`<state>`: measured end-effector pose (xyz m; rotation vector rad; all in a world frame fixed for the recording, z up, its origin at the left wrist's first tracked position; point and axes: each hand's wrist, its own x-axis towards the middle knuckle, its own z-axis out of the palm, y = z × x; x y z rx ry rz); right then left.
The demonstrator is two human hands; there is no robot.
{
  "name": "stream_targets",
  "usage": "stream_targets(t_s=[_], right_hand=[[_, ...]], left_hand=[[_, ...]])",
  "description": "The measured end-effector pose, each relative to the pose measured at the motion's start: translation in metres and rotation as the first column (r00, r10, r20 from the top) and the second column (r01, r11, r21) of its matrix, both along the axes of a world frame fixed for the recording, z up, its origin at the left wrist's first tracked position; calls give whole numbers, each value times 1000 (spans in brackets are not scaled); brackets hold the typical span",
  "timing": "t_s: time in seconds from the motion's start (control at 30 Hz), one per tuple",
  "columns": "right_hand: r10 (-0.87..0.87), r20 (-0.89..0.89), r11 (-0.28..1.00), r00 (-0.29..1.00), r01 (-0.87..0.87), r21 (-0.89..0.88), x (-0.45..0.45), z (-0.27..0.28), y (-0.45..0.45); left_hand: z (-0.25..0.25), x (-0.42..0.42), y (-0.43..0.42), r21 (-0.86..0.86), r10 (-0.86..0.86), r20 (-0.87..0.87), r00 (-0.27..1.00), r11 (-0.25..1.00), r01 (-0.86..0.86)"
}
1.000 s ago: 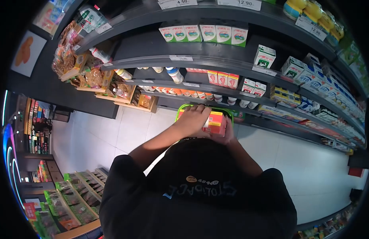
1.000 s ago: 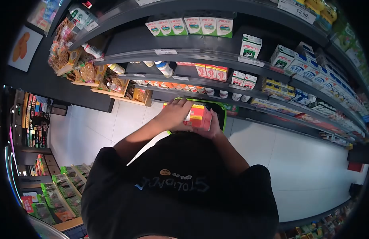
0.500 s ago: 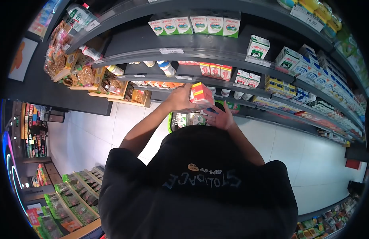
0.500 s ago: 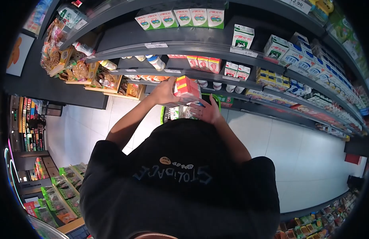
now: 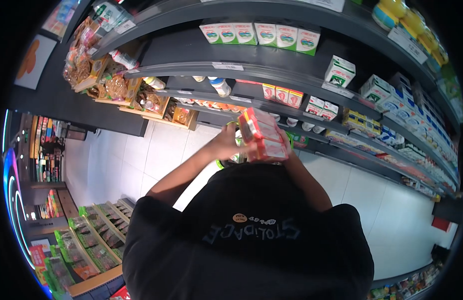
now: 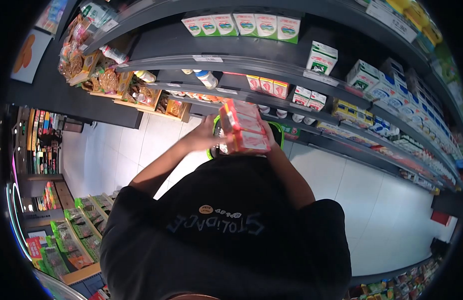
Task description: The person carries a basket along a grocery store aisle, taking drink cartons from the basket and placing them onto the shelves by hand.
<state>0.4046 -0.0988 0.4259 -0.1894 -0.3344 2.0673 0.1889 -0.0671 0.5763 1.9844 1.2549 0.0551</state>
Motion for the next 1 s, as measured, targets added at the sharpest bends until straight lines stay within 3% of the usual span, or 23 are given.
stream_targets(t_s=[0.03,0.07,0.1,0.2,0.27,0.37,0.43,0.47,0.5,0.57,0.6,0.63,0.7,0.73,0.8,0.83,0.87,0.9,0.93,1.0], right_hand=[[-54,3,996,999,54,-72,1,-6,-6],[-11,-74,995,997,4,-104,1,-14,-10],[8,-75,994,997,-16,-105,0,-16,-15],[299,-219,944,929,-322,-76,-8,-16,-18],[337,-245,925,909,-368,-93,-16,-23,-12],[357,-263,922,896,-384,-55,-22,3,-13],[350,-224,936,910,-329,125,-24,7,-10],[306,-343,932,888,-354,-84,-27,-9,-4],[299,-345,934,890,-348,-87,-25,-18,-4],[324,-147,898,935,-352,-262,-8,-41,-4],[365,-8,899,931,-355,-256,6,-63,-1],[331,-177,813,927,-375,-445,13,-85,-2],[295,201,834,934,-149,-532,36,-97,-14],[293,200,830,935,-145,-538,46,-110,-22],[105,195,797,975,35,-603,62,-135,-41],[102,197,793,975,40,-607,70,-138,-51],[24,273,804,962,144,-576,78,-142,-62],[-58,346,808,936,248,-535,82,-143,-70],[-41,363,713,931,282,-642,88,-138,-76],[-80,379,679,922,329,-656,91,-138,-91]], left_hand=[[6,-1,-21,511,-39,-167,985,851,121],[15,-2,-25,579,-217,-185,958,764,285],[13,2,-26,634,-335,-329,883,615,470],[4,9,-31,627,-426,-391,816,526,575],[-28,13,-24,783,-496,-295,816,364,504],[-42,12,-17,703,-530,-277,802,457,545],[-39,9,-11,644,-537,-273,798,514,566],[-38,8,-8,586,-540,-264,799,568,577],[-43,6,-2,578,-499,-347,794,553,600],[-48,8,14,452,-426,-356,832,701,552],[-53,8,23,476,-367,-355,860,721,504],[-58,7,31,498,-304,-349,886,741,450],[-69,2,52,587,-196,-378,905,705,398],[-56,6,61,499,-174,-418,892,776,386],[-48,9,80,525,-124,-420,899,775,352],[-48,8,90,554,-66,-422,904,771,315],[-50,7,99,551,-72,-419,905,772,316],[-52,5,109,600,-42,-403,914,742,299],[-54,5,120,650,-16,-384,923,705,283],[-58,6,136,689,4,-381,925,668,281]])
